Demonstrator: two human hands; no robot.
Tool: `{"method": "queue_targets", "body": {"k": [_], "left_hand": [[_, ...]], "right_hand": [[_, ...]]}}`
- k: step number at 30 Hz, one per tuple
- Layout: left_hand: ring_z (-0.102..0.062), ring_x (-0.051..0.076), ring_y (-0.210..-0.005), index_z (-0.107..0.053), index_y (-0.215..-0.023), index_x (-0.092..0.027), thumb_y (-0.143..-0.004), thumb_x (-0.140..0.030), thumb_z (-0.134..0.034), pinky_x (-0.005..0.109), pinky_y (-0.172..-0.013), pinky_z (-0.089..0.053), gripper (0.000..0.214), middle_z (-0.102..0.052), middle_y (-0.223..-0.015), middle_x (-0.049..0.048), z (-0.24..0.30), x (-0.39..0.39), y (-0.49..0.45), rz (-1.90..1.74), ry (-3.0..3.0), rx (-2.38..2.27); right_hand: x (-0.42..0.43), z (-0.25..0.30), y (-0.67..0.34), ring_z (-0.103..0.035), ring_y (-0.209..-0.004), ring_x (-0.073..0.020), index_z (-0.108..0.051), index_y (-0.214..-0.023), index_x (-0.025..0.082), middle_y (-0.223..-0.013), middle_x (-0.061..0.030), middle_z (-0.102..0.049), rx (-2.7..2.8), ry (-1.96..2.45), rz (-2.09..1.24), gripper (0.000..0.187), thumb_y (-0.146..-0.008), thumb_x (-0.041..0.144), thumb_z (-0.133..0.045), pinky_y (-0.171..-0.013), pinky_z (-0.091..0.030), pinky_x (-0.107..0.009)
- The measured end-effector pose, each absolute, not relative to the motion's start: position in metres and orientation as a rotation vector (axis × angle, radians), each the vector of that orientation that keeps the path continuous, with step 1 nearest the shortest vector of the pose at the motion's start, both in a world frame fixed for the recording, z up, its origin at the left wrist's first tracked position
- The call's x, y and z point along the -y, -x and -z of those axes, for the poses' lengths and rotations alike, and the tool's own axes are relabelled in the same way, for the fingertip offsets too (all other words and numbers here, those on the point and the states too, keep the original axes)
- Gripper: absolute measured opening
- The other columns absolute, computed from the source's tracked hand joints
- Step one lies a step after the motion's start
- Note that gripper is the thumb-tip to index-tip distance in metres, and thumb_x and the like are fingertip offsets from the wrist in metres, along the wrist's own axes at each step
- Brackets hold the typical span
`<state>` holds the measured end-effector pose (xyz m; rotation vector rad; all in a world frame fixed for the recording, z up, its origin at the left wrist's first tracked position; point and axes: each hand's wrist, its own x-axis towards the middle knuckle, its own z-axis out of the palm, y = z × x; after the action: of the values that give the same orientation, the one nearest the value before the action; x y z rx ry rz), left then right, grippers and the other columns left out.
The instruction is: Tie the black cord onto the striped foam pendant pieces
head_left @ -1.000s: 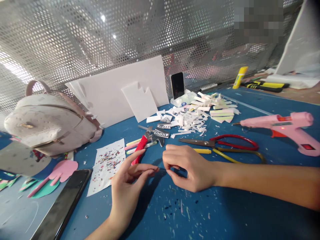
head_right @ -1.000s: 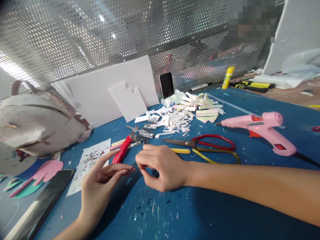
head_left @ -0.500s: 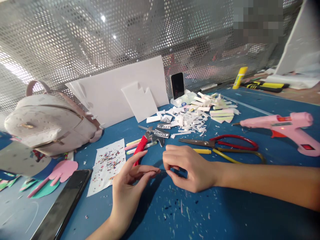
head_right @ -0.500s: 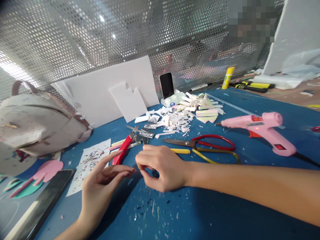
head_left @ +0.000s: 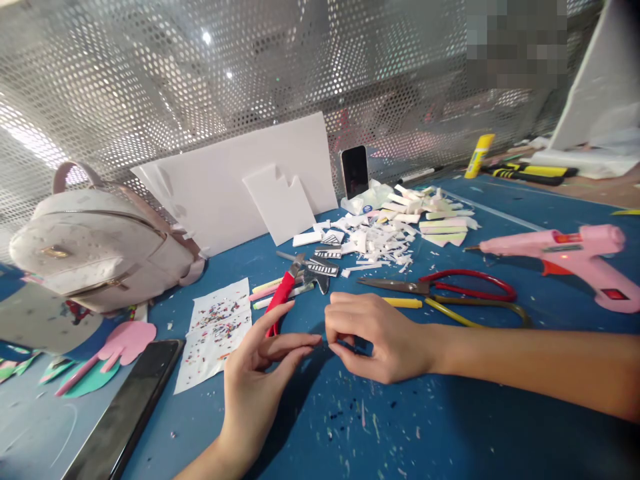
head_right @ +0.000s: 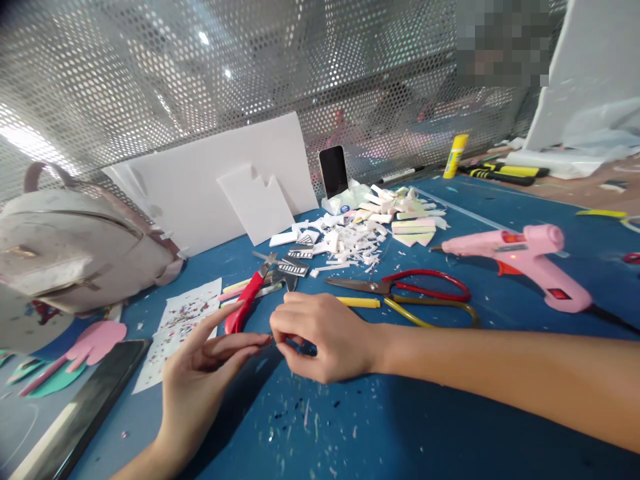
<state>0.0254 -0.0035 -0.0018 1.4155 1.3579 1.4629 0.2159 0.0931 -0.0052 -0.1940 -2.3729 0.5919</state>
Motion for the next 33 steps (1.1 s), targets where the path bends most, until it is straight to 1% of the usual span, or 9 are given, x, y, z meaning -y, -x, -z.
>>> {"method": "queue_targets", "body": {"k": [4,8,21,25,28,33], "left_hand": [[-0.079,0.023,-0.084,-0.059,-0.127,-0.022,-0.082,-0.013,-0.071,0.033,-0.080,-0.066,0.047,-0.082,-0.085,0.0026,0.0014,0.0025,-0.0251,-1.475,-1.386,-1.366],[-0.079,0.022,-0.084,-0.058,-0.128,-0.021,-0.082,-0.014,-0.071,0.031,-0.078,-0.067,0.048,-0.082,-0.084,0.0026,0.0002,0.0013,-0.0249,-1.475,-1.345,-1.375],[-0.079,0.020,-0.081,-0.060,-0.128,-0.022,-0.081,-0.013,-0.072,0.029,-0.079,-0.066,0.050,-0.082,-0.083,0.0012,0.0004,0.0025,-0.0250,-1.486,-1.327,-1.362],[-0.079,0.021,-0.081,-0.061,-0.127,-0.021,-0.080,-0.013,-0.073,0.031,-0.081,-0.066,0.049,-0.082,-0.082,0.0014,0.0005,0.0032,-0.0247,-1.485,-1.365,-1.378],[-0.079,0.023,-0.083,-0.059,-0.130,-0.021,-0.080,-0.013,-0.074,0.033,-0.079,-0.067,0.053,-0.082,-0.083,0.0020,0.0003,0.0029,-0.0246,-1.499,-1.366,-1.366],[-0.079,0.023,-0.083,-0.052,-0.139,-0.023,-0.081,-0.014,-0.074,0.031,-0.078,-0.067,0.063,-0.082,-0.084,0.0020,0.0000,0.0021,-0.0243,-1.508,-1.374,-1.373]], "right_hand": [[-0.0930,0.0044,-0.2164,-0.037,-0.067,-0.0120,-0.045,-0.077,0.019,-0.068,0.0032,-0.045,2.344,0.190,-0.602,0.013,-0.080,0.010,-0.053,-0.060,-0.031,-0.027],[-0.0923,0.0042,-0.2170,-0.037,-0.066,-0.0120,-0.044,-0.076,0.019,-0.067,0.0036,-0.043,2.325,0.207,-0.594,0.014,-0.080,0.010,-0.053,-0.059,-0.029,-0.027],[-0.0921,0.0045,-0.2172,-0.036,-0.066,-0.0122,-0.044,-0.077,0.019,-0.067,0.0035,-0.043,2.362,0.226,-0.569,0.012,-0.079,0.010,-0.052,-0.058,-0.027,-0.027],[-0.0924,0.0055,-0.2176,-0.037,-0.066,-0.0124,-0.044,-0.077,0.020,-0.067,0.0035,-0.043,2.362,0.221,-0.566,0.012,-0.080,0.011,-0.052,-0.058,-0.028,-0.028],[-0.0927,0.0057,-0.2178,-0.036,-0.066,-0.0124,-0.043,-0.077,0.020,-0.067,0.0037,-0.043,2.368,0.217,-0.559,0.014,-0.079,0.011,-0.053,-0.059,-0.028,-0.028],[-0.0924,0.0048,-0.2175,-0.036,-0.066,-0.0126,-0.043,-0.077,0.020,-0.067,0.0032,-0.043,2.364,0.220,-0.563,0.014,-0.080,0.011,-0.052,-0.059,-0.028,-0.028]]}}
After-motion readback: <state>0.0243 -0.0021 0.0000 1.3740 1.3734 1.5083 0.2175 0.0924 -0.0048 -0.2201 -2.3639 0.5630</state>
